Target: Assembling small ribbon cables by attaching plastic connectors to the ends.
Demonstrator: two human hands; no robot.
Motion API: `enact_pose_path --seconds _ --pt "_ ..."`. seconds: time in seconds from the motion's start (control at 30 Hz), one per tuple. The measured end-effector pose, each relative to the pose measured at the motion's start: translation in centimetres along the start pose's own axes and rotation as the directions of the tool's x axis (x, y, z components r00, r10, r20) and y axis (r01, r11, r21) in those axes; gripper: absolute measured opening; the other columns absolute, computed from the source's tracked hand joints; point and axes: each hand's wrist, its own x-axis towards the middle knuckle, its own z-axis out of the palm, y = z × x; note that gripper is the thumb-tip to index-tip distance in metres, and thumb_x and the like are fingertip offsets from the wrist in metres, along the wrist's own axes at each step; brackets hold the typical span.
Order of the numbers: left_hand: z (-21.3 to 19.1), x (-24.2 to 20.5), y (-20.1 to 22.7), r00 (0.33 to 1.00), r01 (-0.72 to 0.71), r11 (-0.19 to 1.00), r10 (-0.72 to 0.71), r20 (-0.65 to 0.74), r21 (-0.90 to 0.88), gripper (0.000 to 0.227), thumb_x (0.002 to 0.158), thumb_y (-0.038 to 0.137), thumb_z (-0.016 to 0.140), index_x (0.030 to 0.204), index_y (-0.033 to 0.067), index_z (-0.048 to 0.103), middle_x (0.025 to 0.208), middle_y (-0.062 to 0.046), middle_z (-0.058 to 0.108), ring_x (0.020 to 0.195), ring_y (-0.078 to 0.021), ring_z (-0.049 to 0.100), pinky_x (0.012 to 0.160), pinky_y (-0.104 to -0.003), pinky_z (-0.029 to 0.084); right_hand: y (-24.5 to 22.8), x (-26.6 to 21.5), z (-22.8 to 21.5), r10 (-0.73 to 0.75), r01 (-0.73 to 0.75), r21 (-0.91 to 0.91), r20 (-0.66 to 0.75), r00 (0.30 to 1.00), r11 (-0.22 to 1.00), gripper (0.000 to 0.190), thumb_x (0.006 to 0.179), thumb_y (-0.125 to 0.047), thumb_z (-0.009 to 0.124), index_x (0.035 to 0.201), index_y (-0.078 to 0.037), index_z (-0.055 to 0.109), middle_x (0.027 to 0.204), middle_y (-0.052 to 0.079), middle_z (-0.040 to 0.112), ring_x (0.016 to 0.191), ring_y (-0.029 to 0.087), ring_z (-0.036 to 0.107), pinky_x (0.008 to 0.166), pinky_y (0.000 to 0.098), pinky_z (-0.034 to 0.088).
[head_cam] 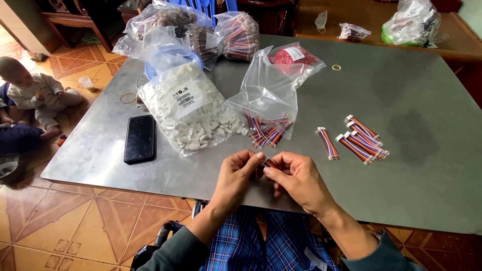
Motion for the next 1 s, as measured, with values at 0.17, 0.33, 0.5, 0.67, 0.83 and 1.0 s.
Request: enact_pose_path --seconds 0.17,0.33,0.5,0.67,0.83,1.0 --pt "0.3 -0.3 0.1 0.999 -0.047 0.998 0.048 -0.014 0.046 0.035 0.108 0.026 0.079 0.085 -0.0002 0.078 0.068 -0.010 0.067 0.073 -0.0152 0.061 0.070 -0.029 0.051 0.1 0.1 0.0 0.049 -0.049 0.000 -0.032 0.998 0.999 0.016 0.094 -0.006 0.083 0.087 0.008 0.081 0.068 0.018 0.072 0.054 0.019 0.070 0.049 0.0364 0.066" --pt "1.1 -1.1 0.9 0.989 -0.133 0.980 0.141 -0.042 0.148 0.031 0.106 0.024 0.080 0.088 -0.0001 0.082 0.069 -0.010 0.070 0.077 -0.0143 0.061 0.071 -0.030 0.053 1.4 0.1 0.3 0.032 -0.033 -0.004 -0.055 0.998 0.999 0.013 0.096 -0.004 0.079 0.089 0.007 0.081 0.067 0.017 0.074 0.054 0.019 0.072 0.050 0.0349 0.067" --pt "0.9 -1.0 0.8 0.985 -0.162 0.969 0.170 -0.028 0.185 0.028 0.107 0.021 0.078 0.090 -0.0003 0.083 0.069 -0.009 0.071 0.077 -0.0143 0.061 0.072 -0.031 0.054 1.1 -0.1 0.6 0.053 -0.051 0.019 -0.078 0.996 0.998 0.013 0.097 -0.003 0.078 0.090 0.007 0.082 0.068 0.017 0.075 0.055 0.019 0.072 0.051 0.0365 0.068" --pt "-0.3 -0.1 -0.8 0.995 -0.095 0.949 0.094 0.016 0.300 0.033 0.107 0.033 0.078 0.090 0.0039 0.082 0.070 -0.009 0.072 0.072 -0.0159 0.063 0.070 -0.032 0.056 0.8 0.6 -2.2 0.121 -0.119 -0.157 -0.001 0.993 0.980 0.013 0.093 -0.010 0.083 0.094 0.001 0.088 0.072 0.016 0.081 0.067 0.020 0.076 0.065 0.0358 0.067" --pt "0.3 1.0 2.0 0.944 -0.285 0.609 0.314 0.105 0.740 0.038 0.105 0.037 0.077 0.120 0.0030 0.072 0.110 -0.022 0.071 0.092 -0.0422 0.076 0.077 -0.056 0.061 2.0 3.1 -10.3 -0.096 -0.032 -0.569 -0.194 0.976 0.822 0.025 0.090 -0.027 0.086 0.097 -0.002 0.087 0.089 0.023 0.084 0.089 0.032 0.080 0.083 0.0467 0.061" --pt "0.9 4.3 1.5 0.970 -0.200 0.214 0.182 0.162 0.956 0.033 0.102 0.036 0.075 0.118 0.0081 0.068 0.116 -0.009 0.063 0.116 -0.0377 0.068 0.089 -0.052 0.064 7.1 5.5 -15.0 -0.496 0.095 -0.868 -0.186 0.848 0.487 0.039 0.084 -0.031 0.092 0.117 -0.012 0.084 0.113 0.013 0.077 0.114 0.040 0.072 0.100 0.0485 0.059"
